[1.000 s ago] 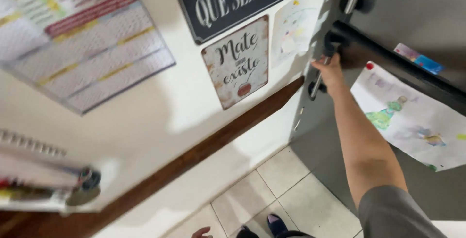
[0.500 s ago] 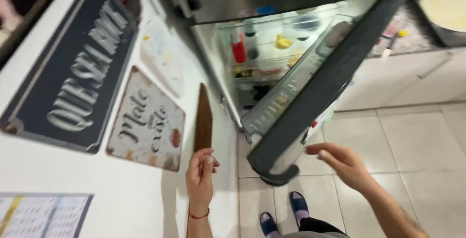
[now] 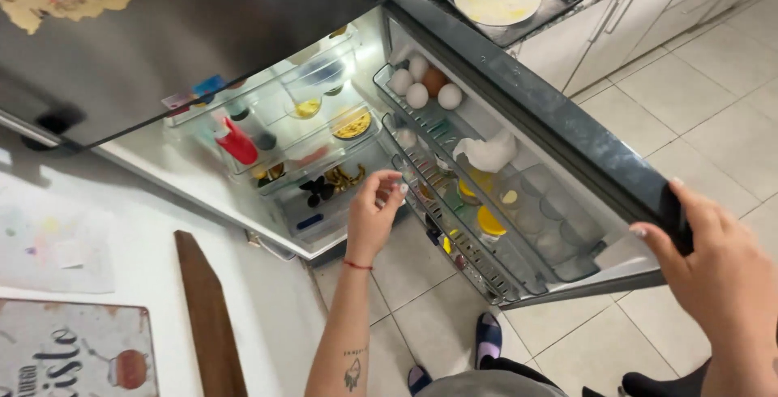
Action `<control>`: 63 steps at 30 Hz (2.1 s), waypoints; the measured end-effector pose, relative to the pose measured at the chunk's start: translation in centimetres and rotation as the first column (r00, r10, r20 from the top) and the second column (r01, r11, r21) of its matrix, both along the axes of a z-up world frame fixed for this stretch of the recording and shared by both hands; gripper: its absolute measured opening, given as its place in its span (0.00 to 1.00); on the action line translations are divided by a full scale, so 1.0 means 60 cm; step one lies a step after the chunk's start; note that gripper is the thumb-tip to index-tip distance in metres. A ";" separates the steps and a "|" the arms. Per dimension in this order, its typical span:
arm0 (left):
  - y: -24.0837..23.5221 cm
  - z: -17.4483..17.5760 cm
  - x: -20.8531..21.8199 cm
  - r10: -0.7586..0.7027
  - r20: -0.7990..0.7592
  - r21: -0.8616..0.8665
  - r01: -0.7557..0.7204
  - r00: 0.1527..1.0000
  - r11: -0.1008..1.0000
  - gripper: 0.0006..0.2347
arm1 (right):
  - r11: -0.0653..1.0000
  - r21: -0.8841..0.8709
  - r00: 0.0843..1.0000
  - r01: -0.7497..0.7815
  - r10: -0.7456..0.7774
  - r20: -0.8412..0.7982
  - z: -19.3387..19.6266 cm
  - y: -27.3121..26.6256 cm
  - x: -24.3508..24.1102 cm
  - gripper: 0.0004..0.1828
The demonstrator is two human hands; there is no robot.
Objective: The person cleans a baking tray with a cloth and oil, then retrieves a package of pizza dough from the refrigerator. They place the dough on the tray and brush it with a liquid using a pink silicone brush. Finally, they crack an egg into a bowl and whisk it with a fork.
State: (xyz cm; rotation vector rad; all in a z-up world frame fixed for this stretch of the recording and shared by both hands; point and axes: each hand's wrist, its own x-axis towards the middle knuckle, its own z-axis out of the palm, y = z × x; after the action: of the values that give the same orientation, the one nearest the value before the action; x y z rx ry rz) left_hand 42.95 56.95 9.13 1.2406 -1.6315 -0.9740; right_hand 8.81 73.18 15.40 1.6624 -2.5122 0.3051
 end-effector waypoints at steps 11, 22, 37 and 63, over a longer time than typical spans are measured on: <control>-0.285 -0.014 -0.261 0.422 0.643 -0.382 -0.210 0.639 0.900 0.23 | 0.955 -0.276 0.993 -0.107 0.091 -0.069 -0.036 -0.129 -0.219 0.29; -0.337 0.021 -0.265 0.249 0.762 -0.181 -0.172 0.598 0.968 0.17 | 0.895 -0.390 0.975 -0.216 0.215 -0.046 -0.051 -0.142 -0.231 0.28; -0.353 -0.050 -0.262 0.446 0.648 -0.506 -0.089 0.618 0.858 0.08 | 0.877 -0.433 0.909 -0.207 0.336 0.246 -0.032 -0.132 -0.197 0.26; -0.210 0.010 -0.176 0.155 0.106 -0.696 -0.038 0.982 0.717 0.19 | 0.773 -0.535 0.861 -0.340 0.485 0.154 -0.083 -0.104 -0.181 0.25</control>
State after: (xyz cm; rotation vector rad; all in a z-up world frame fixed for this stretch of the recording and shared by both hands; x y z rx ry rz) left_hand 32.38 44.38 9.75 0.8649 -1.7887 -0.1315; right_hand -2.07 66.93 10.40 2.0242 -1.9237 1.2009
